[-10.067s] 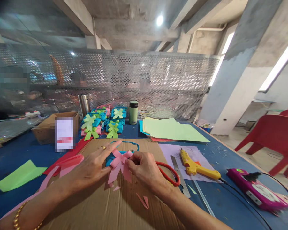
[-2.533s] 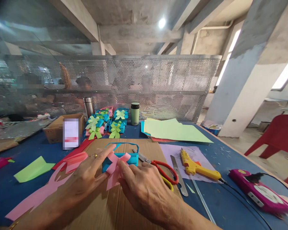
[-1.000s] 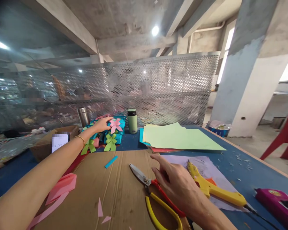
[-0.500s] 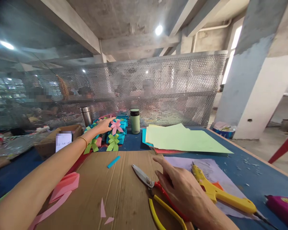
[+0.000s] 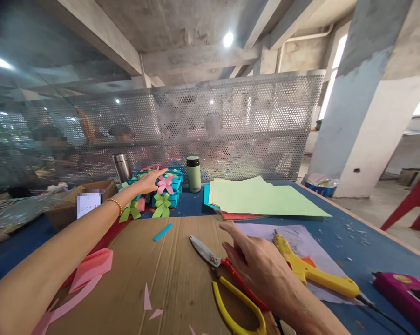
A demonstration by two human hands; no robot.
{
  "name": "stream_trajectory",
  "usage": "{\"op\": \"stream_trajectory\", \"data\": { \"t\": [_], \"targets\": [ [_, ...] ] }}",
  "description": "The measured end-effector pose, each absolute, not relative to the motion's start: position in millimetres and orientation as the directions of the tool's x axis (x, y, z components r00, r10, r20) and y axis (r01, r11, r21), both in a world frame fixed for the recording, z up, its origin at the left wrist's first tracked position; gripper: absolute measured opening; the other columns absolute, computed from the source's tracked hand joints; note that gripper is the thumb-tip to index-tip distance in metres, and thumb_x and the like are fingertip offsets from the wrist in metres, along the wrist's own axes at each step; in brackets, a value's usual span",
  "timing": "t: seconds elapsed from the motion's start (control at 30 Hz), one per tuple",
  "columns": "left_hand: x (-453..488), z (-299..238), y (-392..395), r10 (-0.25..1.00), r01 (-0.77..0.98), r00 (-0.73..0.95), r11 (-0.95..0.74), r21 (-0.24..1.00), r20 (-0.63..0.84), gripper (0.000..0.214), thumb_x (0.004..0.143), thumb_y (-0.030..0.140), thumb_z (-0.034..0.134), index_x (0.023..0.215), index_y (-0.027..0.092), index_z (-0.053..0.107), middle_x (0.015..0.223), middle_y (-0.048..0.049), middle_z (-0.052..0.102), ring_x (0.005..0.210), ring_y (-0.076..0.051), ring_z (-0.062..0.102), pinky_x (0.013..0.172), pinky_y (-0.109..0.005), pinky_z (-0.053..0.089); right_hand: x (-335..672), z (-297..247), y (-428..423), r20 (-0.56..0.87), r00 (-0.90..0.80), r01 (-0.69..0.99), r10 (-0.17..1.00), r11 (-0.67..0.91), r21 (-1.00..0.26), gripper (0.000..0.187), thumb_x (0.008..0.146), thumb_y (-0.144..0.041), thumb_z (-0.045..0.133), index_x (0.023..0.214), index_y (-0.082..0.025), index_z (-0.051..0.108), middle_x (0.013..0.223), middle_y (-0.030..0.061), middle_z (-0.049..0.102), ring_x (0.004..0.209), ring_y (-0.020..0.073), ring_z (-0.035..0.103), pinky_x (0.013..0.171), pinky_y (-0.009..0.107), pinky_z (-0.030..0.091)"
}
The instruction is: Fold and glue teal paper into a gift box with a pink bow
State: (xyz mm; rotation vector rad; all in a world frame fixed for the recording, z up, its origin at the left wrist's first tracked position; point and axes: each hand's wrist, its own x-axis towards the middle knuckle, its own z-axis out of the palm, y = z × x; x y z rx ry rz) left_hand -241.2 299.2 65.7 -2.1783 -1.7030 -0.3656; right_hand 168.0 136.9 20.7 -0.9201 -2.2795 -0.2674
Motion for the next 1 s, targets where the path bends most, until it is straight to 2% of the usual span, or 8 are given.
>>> {"op": "stream_trajectory", "data": {
  "t": [0.27, 0.37, 0.5, 0.57, 0.67, 0.73, 0.8, 1.0],
  "targets": [
    [-247, 70, 289, 0.866, 0.969, 0.244, -0.196, -0.152, 0.436, 0.047, 0.096, 0.033, 0.062, 0.139, 0.02, 0.05, 0.145, -0.0123, 0.049, 0.125, -0.03, 0.054, 0.101, -0.054, 0.048, 169, 23, 136, 0.619, -0.541, 0.669, 0.569, 0.737, -0.092, 0.035, 0.099, -0.031, 0.045, 0.122, -0.014, 0.064, 0.047, -0.0065, 0.052, 0.038, 0.0113, 0.043, 0.043, 0.025, 0.03],
    [-243, 75, 277, 0.852, 0.972, 0.223, -0.156, -0.176, 0.475, 0.044, 0.094, 0.025, 0.06, 0.137, 0.02, 0.053, 0.145, -0.0126, 0.05, 0.125, -0.03, 0.054, 0.102, -0.051, 0.046, 169, 27, 135, 0.611, -0.529, 0.68, 0.589, 0.725, -0.11, 0.036, 0.098, -0.03, 0.045, 0.121, -0.013, 0.065, 0.047, -0.0062, 0.051, 0.038, 0.0117, 0.041, 0.045, 0.025, 0.03],
    [-221, 88, 257, 0.813, 0.967, 0.243, -0.161, -0.197, 0.53, 0.026, 0.093, 0.017, 0.051, 0.11, 0.015, 0.07, 0.127, -0.0154, 0.06, 0.119, -0.032, 0.056, 0.099, -0.049, 0.045, 168, 32, 129, 0.529, -0.519, 0.694, 0.671, 0.692, -0.198, 0.029, 0.097, -0.027, 0.044, 0.106, -0.017, 0.07, 0.054, -0.0025, 0.058, 0.045, 0.0112, 0.048, 0.049, 0.025, 0.031],
    [-199, 93, 253, 0.794, 0.958, 0.281, -0.203, -0.2, 0.539, 0.028, 0.096, 0.019, 0.046, 0.094, 0.012, 0.072, 0.113, -0.0172, 0.064, 0.115, -0.033, 0.057, 0.098, -0.05, 0.045, 166, 33, 126, 0.482, -0.535, 0.683, 0.694, 0.691, -0.236, 0.027, 0.096, -0.025, 0.045, 0.095, -0.019, 0.071, 0.058, -0.0016, 0.06, 0.049, 0.0104, 0.048, 0.052, 0.025, 0.031],
    [-155, 90, 256, 0.783, 0.922, 0.388, -0.33, -0.203, 0.486, 0.023, 0.096, 0.022, 0.052, 0.088, 0.012, 0.071, 0.105, -0.0141, 0.065, 0.11, -0.029, 0.059, 0.097, -0.047, 0.046, 163, 31, 122, 0.42, -0.578, 0.653, 0.7, 0.705, -0.277, 0.025, 0.095, -0.024, 0.046, 0.086, -0.019, 0.069, 0.063, -0.0007, 0.063, 0.052, 0.0094, 0.046, 0.054, 0.025, 0.03],
    [-121, 82, 264, 0.784, 0.881, 0.473, -0.432, -0.194, 0.402, 0.018, 0.096, 0.029, 0.059, 0.098, 0.013, 0.068, 0.107, -0.0095, 0.066, 0.105, -0.024, 0.062, 0.094, -0.045, 0.051, 162, 30, 122, 0.395, -0.6, 0.628, 0.696, 0.716, -0.306, 0.024, 0.095, -0.024, 0.047, 0.085, -0.018, 0.068, 0.066, 0.0, 0.065, 0.053, 0.0092, 0.047, 0.054, 0.025, 0.03],
    [-87, 70, 274, 0.781, 0.841, 0.54, -0.512, -0.173, 0.313, 0.028, 0.096, 0.035, 0.061, 0.116, 0.015, 0.063, 0.118, -0.0084, 0.065, 0.103, -0.022, 0.064, 0.09, -0.044, 0.054, 163, 30, 122, 0.4, -0.608, 0.611, 0.685, 0.726, -0.315, 0.023, 0.095, -0.023, 0.048, 0.086, -0.018, 0.068, 0.067, 0.0, 0.065, 0.054, 0.0091, 0.048, 0.055, 0.025, 0.03],
    [-13, 47, 298, 0.767, 0.775, 0.632, -0.627, -0.085, 0.107, 0.039, 0.096, 0.038, 0.061, 0.128, 0.017, 0.058, 0.129, -0.0109, 0.06, 0.109, -0.025, 0.062, 0.091, -0.047, 0.055, 170, 32, 125, 0.468, -0.58, 0.663, 0.667, 0.72, -0.204, 0.027, 0.097, -0.023, 0.044, 0.086, -0.02, 0.068, 0.059, -0.0016, 0.059, 0.05, 0.0102, 0.045, 0.052, 0.025, 0.028]
  ]
}}
